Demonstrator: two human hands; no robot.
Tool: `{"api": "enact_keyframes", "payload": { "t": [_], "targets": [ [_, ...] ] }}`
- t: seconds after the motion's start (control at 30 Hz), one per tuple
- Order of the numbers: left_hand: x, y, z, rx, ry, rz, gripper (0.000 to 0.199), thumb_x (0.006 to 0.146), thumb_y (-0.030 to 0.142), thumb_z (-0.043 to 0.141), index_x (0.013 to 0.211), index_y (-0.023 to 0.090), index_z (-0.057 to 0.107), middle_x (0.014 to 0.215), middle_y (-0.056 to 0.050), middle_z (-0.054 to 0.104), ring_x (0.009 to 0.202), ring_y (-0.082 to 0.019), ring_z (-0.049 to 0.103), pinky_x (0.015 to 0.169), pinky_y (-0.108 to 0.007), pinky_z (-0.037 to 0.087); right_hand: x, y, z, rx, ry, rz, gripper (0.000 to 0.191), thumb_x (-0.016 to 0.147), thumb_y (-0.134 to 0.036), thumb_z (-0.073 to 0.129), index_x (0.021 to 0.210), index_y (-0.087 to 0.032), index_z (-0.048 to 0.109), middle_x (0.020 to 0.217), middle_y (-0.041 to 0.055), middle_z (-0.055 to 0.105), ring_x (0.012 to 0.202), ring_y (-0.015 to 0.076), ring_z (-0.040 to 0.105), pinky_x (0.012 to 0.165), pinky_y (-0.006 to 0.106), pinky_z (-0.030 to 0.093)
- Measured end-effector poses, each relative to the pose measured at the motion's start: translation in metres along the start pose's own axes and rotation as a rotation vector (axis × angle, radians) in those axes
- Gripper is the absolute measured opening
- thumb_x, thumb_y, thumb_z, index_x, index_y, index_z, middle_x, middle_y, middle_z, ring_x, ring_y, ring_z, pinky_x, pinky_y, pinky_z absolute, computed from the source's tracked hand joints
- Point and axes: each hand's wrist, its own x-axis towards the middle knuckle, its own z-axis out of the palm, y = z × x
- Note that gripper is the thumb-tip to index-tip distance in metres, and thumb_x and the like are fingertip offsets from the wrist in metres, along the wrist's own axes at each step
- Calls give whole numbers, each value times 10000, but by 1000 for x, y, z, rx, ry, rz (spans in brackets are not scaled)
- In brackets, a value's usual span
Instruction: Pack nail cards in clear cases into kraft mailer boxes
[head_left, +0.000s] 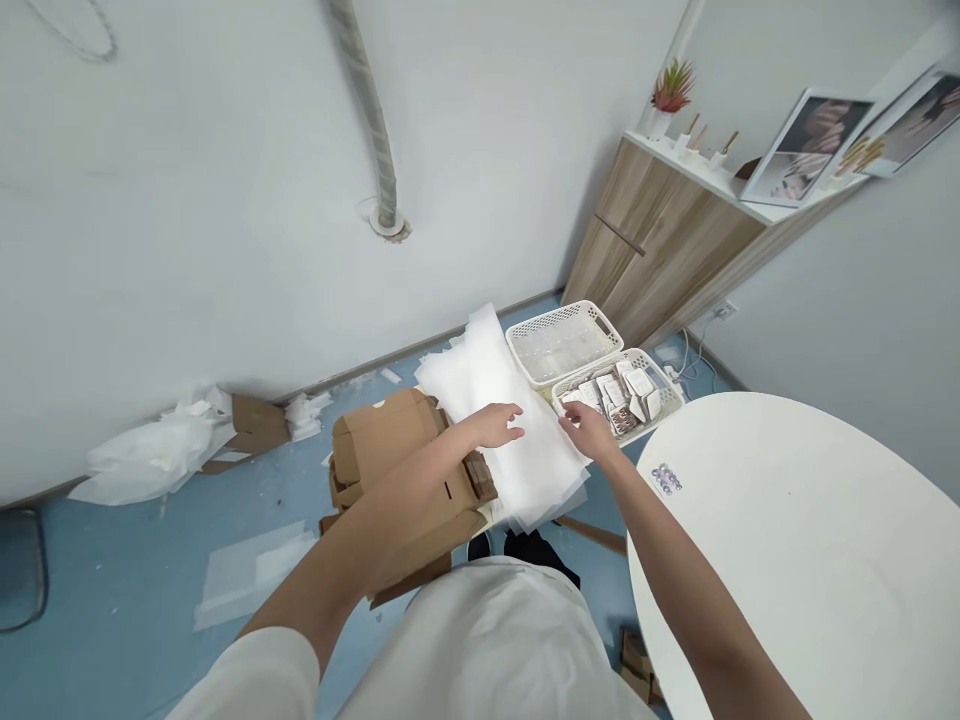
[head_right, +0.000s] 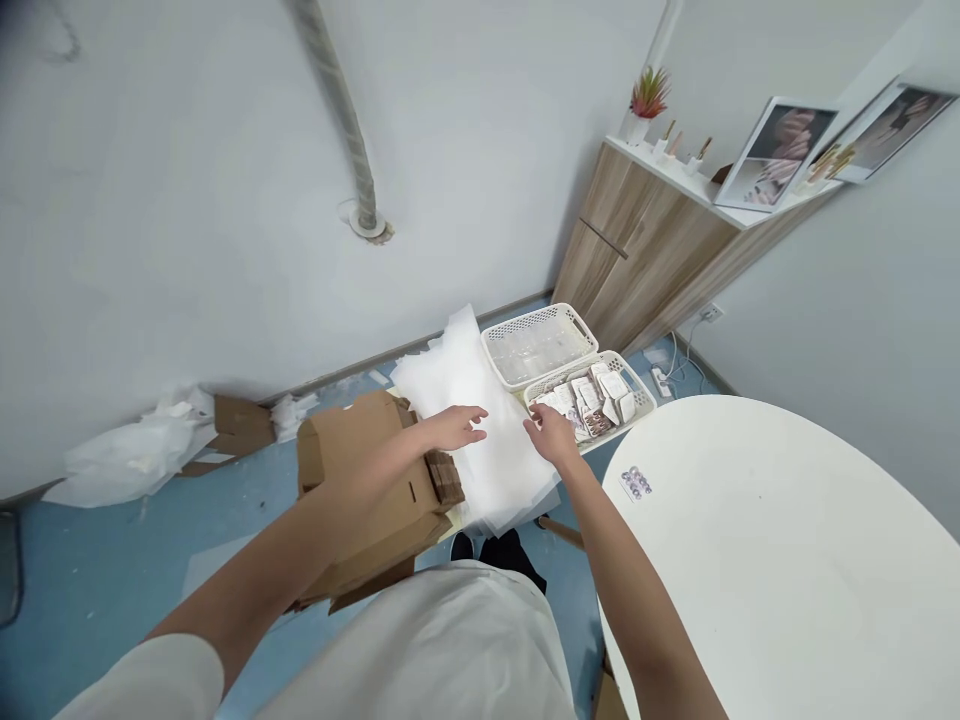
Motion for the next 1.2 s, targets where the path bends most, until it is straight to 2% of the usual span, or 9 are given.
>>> {"api": "enact_keyframes", "payload": {
  "t": [0.1, 0.2, 0.37, 0.5, 0.6, 0.67, 0.8, 1.0, 1.2],
  "targets": [
    [39, 4, -3, 128, -90, 22, 298, 675, 330, 600, 935, 187, 628, 1008, -78, 634, 931, -226, 574, 825, -303, 399, 41, 7, 1, -184, 82, -40, 292, 791, -311, 448, 1048, -211, 542, 1028, 79, 605, 982, 228, 525, 913, 430, 271],
    [83, 8, -4, 363, -101, 68, 290, 780, 291, 475, 1010, 169, 604, 1108, -93, 579, 1037, -226, 517, 904, -339, 370, 81, 17, 5, -313, 104, -56, 286, 806, -304, 431, 1050, -200, 538, 1060, 107, 587, 1020, 261, 486, 948, 478, 165],
    [146, 3, 9, 567, -114, 43, 329, 800, 286, 444, 1091, 179, 553, 1131, -73, 561, 1048, -231, 495, 875, -364, 397, 135, 22, 17, -369, -4, -100, 304, 813, -358, 433, 1046, -177, 508, 970, 116, 613, 979, 268, 488, 935, 487, 123],
    [174, -7, 27, 624, -113, -25, 355, 792, 251, 429, 1136, 206, 505, 1172, -55, 538, 1062, -243, 473, 854, -387, 394, 159, 18, 32, -383, -119, -40, 305, 786, -403, 469, 959, -157, 524, 918, 115, 629, 956, 274, 511, 942, 501, 78],
    [183, -12, 37, 637, -134, -78, 400, 777, 209, 425, 1175, 219, 456, 1200, -55, 518, 1084, -248, 451, 863, -412, 365, 166, 18, 40, -379, -214, 23, 292, 804, -393, 432, 936, -148, 520, 897, 119, 639, 873, 256, 564, 937, 493, 88],
    [186, -14, 42, 619, -138, -92, 415, 773, 194, 418, 1186, 228, 439, 1209, -55, 512, 1092, -248, 442, 875, -424, 336, 167, 20, 43, -360, -225, 35, 298, 825, -386, 388, 959, -148, 507, 927, 132, 639, 833, 246, 587, 925, 472, 125],
    [188, -15, 45, 559, -157, -104, 443, 751, 157, 415, 1191, 208, 432, 1195, -77, 521, 1086, -275, 434, 870, -452, 295, 166, 22, 44, -333, -202, 27, 312, 832, -398, 368, 983, -160, 501, 877, 141, 659, 817, 254, 603, 927, 458, 127],
    [188, -13, 45, 517, -133, -99, 452, 737, 104, 399, 1174, 214, 439, 1186, -84, 500, 1096, -286, 404, 874, -458, 278, 168, 24, 44, -334, -172, 56, 325, 790, -394, 452, 1024, -175, 505, 766, 94, 672, 796, 240, 615, 944, 450, 112],
    [183, -9, 42, 498, -73, -30, 456, 760, 121, 393, 1207, 209, 414, 1152, -95, 469, 1083, -271, 400, 867, -428, 321, 163, 26, 37, -212, -118, 23, 309, 809, -370, 429, 1050, -199, 520, 839, 69, 677, 848, 224, 607, 945, 433, 156]
  ]
}}
